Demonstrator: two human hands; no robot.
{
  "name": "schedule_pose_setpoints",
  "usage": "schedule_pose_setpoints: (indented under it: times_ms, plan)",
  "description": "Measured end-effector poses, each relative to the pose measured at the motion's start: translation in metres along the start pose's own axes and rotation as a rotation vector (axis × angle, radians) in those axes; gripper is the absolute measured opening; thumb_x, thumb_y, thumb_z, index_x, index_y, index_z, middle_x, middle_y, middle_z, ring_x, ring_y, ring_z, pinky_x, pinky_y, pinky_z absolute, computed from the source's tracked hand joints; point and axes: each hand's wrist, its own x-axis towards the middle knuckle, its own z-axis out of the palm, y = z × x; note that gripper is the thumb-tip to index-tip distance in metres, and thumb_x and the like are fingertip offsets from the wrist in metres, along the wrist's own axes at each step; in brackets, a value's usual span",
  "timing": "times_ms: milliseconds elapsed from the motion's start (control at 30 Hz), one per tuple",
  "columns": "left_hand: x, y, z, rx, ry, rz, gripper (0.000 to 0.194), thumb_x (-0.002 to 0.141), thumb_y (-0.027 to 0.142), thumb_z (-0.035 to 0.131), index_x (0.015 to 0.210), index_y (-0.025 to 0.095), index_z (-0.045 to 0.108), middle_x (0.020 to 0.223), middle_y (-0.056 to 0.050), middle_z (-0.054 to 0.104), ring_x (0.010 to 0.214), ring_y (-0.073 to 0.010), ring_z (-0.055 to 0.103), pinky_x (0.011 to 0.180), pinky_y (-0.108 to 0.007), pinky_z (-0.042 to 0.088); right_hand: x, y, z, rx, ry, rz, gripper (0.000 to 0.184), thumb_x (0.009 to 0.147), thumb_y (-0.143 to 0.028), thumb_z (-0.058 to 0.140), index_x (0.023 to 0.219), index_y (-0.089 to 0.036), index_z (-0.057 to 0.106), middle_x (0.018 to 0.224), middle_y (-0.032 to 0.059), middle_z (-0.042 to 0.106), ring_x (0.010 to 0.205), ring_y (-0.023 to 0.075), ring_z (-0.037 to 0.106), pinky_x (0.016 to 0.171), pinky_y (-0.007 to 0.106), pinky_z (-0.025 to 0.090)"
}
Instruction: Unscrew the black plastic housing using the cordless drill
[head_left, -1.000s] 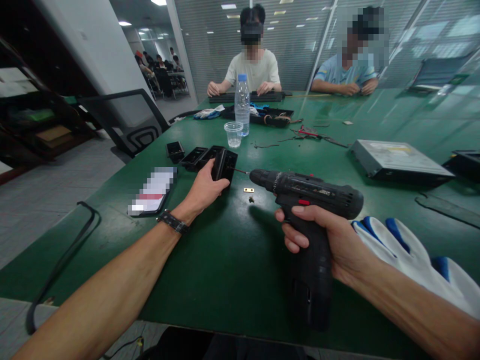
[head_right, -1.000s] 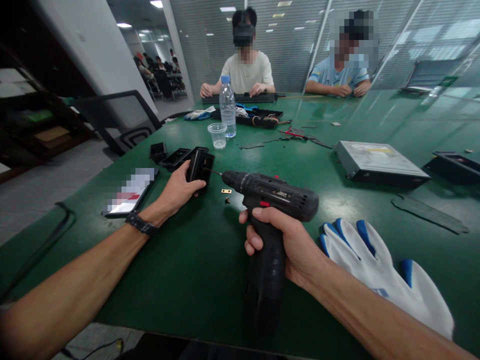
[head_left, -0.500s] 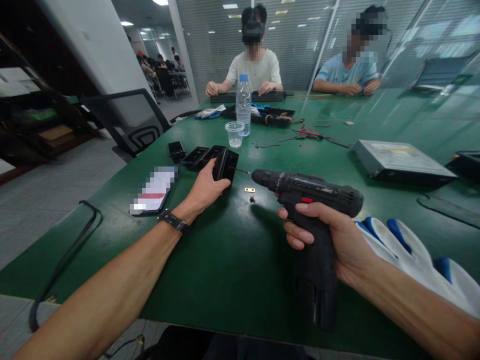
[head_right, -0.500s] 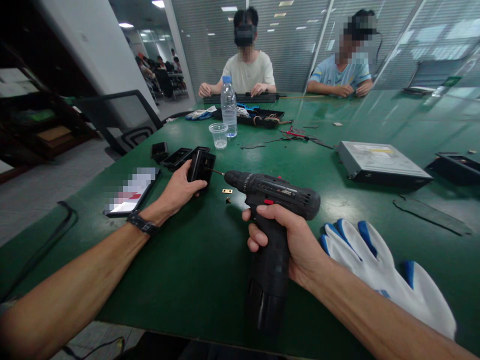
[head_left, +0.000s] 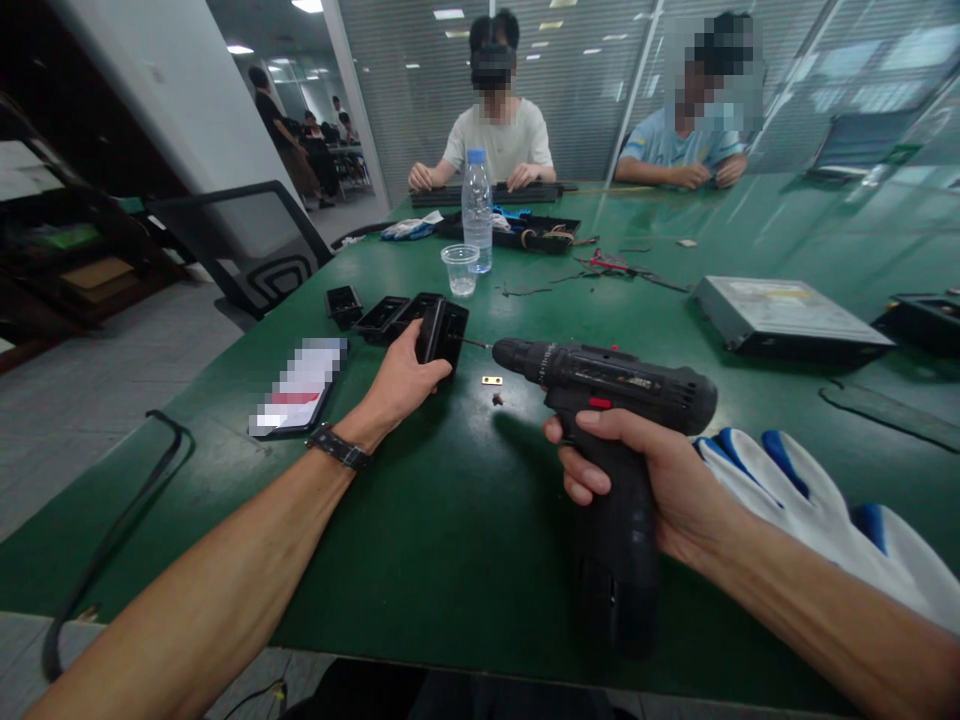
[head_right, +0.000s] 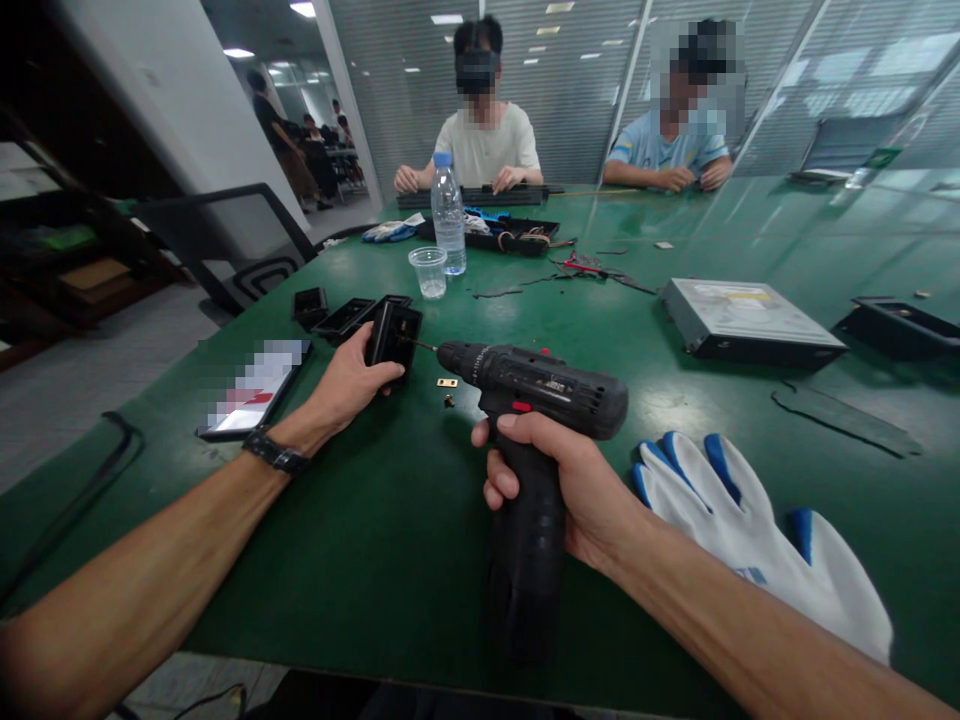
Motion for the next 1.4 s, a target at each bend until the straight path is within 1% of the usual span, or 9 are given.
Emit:
schedule_pose_setpoints:
  times_ms: [233, 467, 567, 733, 867, 967, 1067, 1233, 1400]
  plan:
    - [-0.0008, 0.0008, 0.0001, 0.011, 0.007, -0.003, 0.058, 0.075, 0.019, 0.070, 0.132, 0.015, 0.059, 0.098, -0.007, 0.065, 0.062, -0.0118, 0.055, 0.049, -0.024, 0.047, 0.0027, -0.0033, -0.0030, 0.130, -0.009, 0.022, 0.026, 0.094, -0.030, 0.061, 0.091, -0.008, 0.076, 0.054, -0.0004, 0.052, 0.050, 0.0113, 0.047, 0.054, 0.025, 0.040]
    - [-0.0001, 0.0013, -0.0003, 0.040, 0.018, -0.011, 0.057, 0.075, 0.020, 0.070, 0.131, 0.014, 0.059, 0.096, -0.006, 0.064, 0.061, -0.0123, 0.056, 0.047, -0.024, 0.048, 0.0002, -0.0003, 0.0020, 0.024, -0.001, 0.011, 0.025, 0.092, -0.031, 0.064, 0.089, -0.010, 0.076, 0.052, 0.0017, 0.055, 0.052, 0.0157, 0.057, 0.056, 0.027, 0.044]
    - [-0.0001, 0.0015, -0.0002, 0.031, 0.020, -0.009, 0.058, 0.075, 0.019, 0.070, 0.132, 0.014, 0.058, 0.095, -0.005, 0.063, 0.061, -0.0121, 0.055, 0.046, -0.024, 0.048, 0.0000, 0.0005, 0.0006, 0.021, -0.010, 0.007, 0.025, 0.092, -0.032, 0.064, 0.090, -0.009, 0.076, 0.052, 0.0016, 0.055, 0.053, 0.0154, 0.057, 0.056, 0.027, 0.044]
    - [0.0000, 0.0022, -0.0003, 0.018, 0.013, -0.011, 0.058, 0.075, 0.018, 0.070, 0.132, 0.014, 0.058, 0.091, -0.004, 0.062, 0.058, -0.0115, 0.055, 0.046, -0.024, 0.048, 0.0037, -0.0019, -0.0022, 0.092, -0.008, 0.001, 0.026, 0.093, -0.029, 0.062, 0.090, -0.007, 0.076, 0.053, 0.0000, 0.052, 0.049, 0.0118, 0.051, 0.054, 0.025, 0.041]
    - [0.0000, 0.0023, -0.0004, 0.010, 0.014, -0.005, 0.057, 0.075, 0.018, 0.070, 0.131, 0.014, 0.059, 0.091, -0.004, 0.062, 0.059, -0.0114, 0.055, 0.047, -0.024, 0.048, 0.0032, -0.0018, -0.0007, 0.052, 0.005, 0.020, 0.027, 0.092, -0.032, 0.064, 0.090, -0.009, 0.077, 0.052, 0.0008, 0.053, 0.051, 0.0145, 0.056, 0.054, 0.026, 0.042]
    - [-0.0005, 0.0025, -0.0005, 0.013, 0.006, -0.008, 0.058, 0.075, 0.018, 0.070, 0.132, 0.015, 0.058, 0.088, -0.003, 0.061, 0.057, -0.0111, 0.054, 0.047, -0.024, 0.048, 0.0006, 0.0004, 0.0005, -0.004, -0.010, -0.002, 0.026, 0.092, -0.033, 0.066, 0.092, -0.010, 0.077, 0.053, 0.0016, 0.057, 0.053, 0.0156, 0.058, 0.058, 0.027, 0.045]
    - [-0.0009, 0.0031, -0.0008, 0.012, 0.006, -0.012, 0.060, 0.075, 0.018, 0.070, 0.134, 0.015, 0.057, 0.089, -0.003, 0.061, 0.058, -0.0113, 0.055, 0.047, -0.024, 0.048, -0.0001, 0.0008, -0.0001, 0.007, -0.015, 0.001, 0.026, 0.092, -0.033, 0.066, 0.091, -0.010, 0.076, 0.053, 0.0016, 0.057, 0.053, 0.0152, 0.058, 0.058, 0.027, 0.045]
    - [-0.0007, 0.0039, -0.0005, 0.007, 0.007, -0.015, 0.062, 0.075, 0.018, 0.071, 0.135, 0.015, 0.058, 0.092, -0.004, 0.061, 0.059, -0.0116, 0.055, 0.047, -0.024, 0.048, 0.0029, -0.0027, -0.0024, 0.096, 0.014, 0.050, 0.027, 0.090, -0.033, 0.066, 0.091, -0.009, 0.076, 0.052, 0.0001, 0.053, 0.051, 0.0137, 0.055, 0.052, 0.025, 0.040]
    - [-0.0005, 0.0036, -0.0005, 0.015, 0.014, -0.019, 0.063, 0.074, 0.018, 0.071, 0.136, 0.015, 0.058, 0.094, -0.005, 0.064, 0.059, -0.0108, 0.055, 0.048, -0.023, 0.047, 0.0015, -0.0015, 0.0013, 0.033, 0.017, 0.032, 0.026, 0.090, -0.034, 0.066, 0.090, -0.010, 0.076, 0.052, 0.0009, 0.054, 0.052, 0.0154, 0.057, 0.055, 0.027, 0.043]
